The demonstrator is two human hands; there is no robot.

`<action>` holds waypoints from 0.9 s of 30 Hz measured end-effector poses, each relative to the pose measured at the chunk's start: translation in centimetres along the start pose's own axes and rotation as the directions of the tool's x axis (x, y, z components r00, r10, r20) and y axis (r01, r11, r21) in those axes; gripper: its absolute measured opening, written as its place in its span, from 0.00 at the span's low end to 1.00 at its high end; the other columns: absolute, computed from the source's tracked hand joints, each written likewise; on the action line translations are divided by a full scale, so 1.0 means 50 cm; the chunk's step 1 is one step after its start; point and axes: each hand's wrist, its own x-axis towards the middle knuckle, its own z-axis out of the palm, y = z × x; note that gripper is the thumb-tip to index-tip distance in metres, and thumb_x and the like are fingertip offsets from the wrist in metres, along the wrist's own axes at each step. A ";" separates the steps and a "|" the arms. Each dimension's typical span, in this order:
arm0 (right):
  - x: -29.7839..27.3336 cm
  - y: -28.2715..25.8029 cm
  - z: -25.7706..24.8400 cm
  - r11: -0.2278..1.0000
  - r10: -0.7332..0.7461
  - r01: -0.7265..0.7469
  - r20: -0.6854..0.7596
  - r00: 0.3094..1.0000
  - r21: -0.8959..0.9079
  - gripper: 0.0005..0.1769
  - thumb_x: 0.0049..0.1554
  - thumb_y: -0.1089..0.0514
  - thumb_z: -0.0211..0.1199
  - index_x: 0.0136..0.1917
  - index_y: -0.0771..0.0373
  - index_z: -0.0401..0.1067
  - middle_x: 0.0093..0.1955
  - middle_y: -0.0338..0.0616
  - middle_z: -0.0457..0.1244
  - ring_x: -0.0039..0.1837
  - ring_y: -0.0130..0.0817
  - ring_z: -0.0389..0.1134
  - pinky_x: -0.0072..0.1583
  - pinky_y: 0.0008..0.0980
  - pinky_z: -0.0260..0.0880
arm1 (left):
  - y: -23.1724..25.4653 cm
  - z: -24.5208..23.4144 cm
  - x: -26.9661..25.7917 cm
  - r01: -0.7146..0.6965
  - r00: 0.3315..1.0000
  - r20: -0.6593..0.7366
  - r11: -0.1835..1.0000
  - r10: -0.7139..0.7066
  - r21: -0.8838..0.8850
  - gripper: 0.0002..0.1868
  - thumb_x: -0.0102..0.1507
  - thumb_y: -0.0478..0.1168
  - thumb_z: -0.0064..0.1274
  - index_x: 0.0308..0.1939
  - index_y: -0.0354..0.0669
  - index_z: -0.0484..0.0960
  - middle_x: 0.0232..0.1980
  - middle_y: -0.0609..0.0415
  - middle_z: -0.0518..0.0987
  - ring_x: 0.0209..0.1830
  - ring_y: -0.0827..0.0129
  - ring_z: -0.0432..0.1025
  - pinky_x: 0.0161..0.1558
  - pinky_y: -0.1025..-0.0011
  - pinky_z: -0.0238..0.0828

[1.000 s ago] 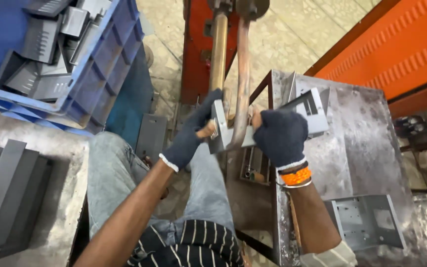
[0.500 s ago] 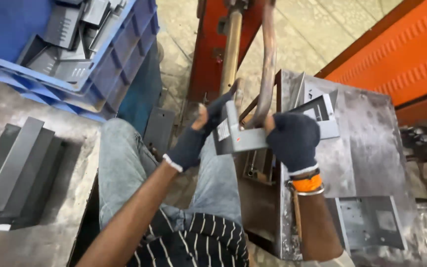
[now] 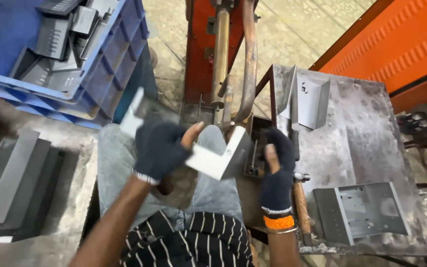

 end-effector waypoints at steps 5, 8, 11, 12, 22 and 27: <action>0.038 -0.076 0.081 0.954 -0.206 0.085 0.425 0.881 0.286 0.41 0.63 0.52 0.61 0.82 0.68 0.50 0.81 0.49 0.53 0.80 0.36 0.55 0.78 0.36 0.53 | 0.000 0.002 0.152 -0.261 0.959 0.173 0.935 0.223 0.239 0.28 0.64 0.61 0.56 0.18 0.46 0.88 0.16 0.46 0.76 0.15 0.56 0.71 0.26 0.59 0.67; 0.066 -0.067 0.105 0.950 -0.255 0.123 0.492 0.833 0.286 0.47 0.63 0.49 0.63 0.85 0.67 0.44 0.83 0.48 0.50 0.81 0.38 0.54 0.78 0.38 0.54 | 0.000 0.004 0.196 -0.293 0.925 0.326 0.913 0.196 0.282 0.26 0.63 0.62 0.55 0.22 0.49 0.90 0.16 0.48 0.77 0.14 0.56 0.72 0.27 0.59 0.69; 0.074 -0.060 0.112 0.955 -0.282 0.192 0.487 0.826 0.227 0.49 0.64 0.47 0.64 0.86 0.67 0.43 0.85 0.49 0.48 0.83 0.38 0.51 0.80 0.38 0.52 | -0.011 0.008 0.203 -0.299 0.911 0.366 0.915 0.189 0.270 0.23 0.62 0.61 0.56 0.25 0.50 0.91 0.17 0.48 0.78 0.15 0.57 0.73 0.27 0.59 0.70; 0.077 -0.061 0.112 0.945 -0.328 0.275 0.486 0.810 0.179 0.48 0.65 0.47 0.64 0.86 0.67 0.44 0.87 0.49 0.47 0.86 0.38 0.49 0.82 0.38 0.49 | -0.015 0.009 0.205 -0.346 0.911 0.322 0.901 0.257 0.260 0.22 0.61 0.60 0.57 0.25 0.50 0.91 0.18 0.48 0.78 0.15 0.57 0.73 0.27 0.59 0.70; 0.085 -0.034 0.107 0.968 -0.216 0.116 0.500 0.839 0.224 0.50 0.62 0.47 0.69 0.85 0.66 0.45 0.83 0.49 0.51 0.83 0.38 0.52 0.80 0.37 0.53 | 0.000 0.029 0.227 -0.319 0.867 0.475 0.902 0.154 0.290 0.19 0.62 0.56 0.55 0.27 0.50 0.91 0.20 0.49 0.80 0.16 0.59 0.75 0.29 0.60 0.73; 0.081 -0.040 0.107 0.967 -0.204 0.094 0.500 0.841 0.237 0.51 0.61 0.44 0.70 0.85 0.65 0.47 0.83 0.47 0.52 0.82 0.36 0.55 0.80 0.36 0.55 | 0.002 0.028 0.224 -0.328 0.846 0.519 0.889 0.126 0.319 0.20 0.64 0.56 0.53 0.28 0.50 0.91 0.20 0.48 0.80 0.16 0.59 0.75 0.30 0.59 0.73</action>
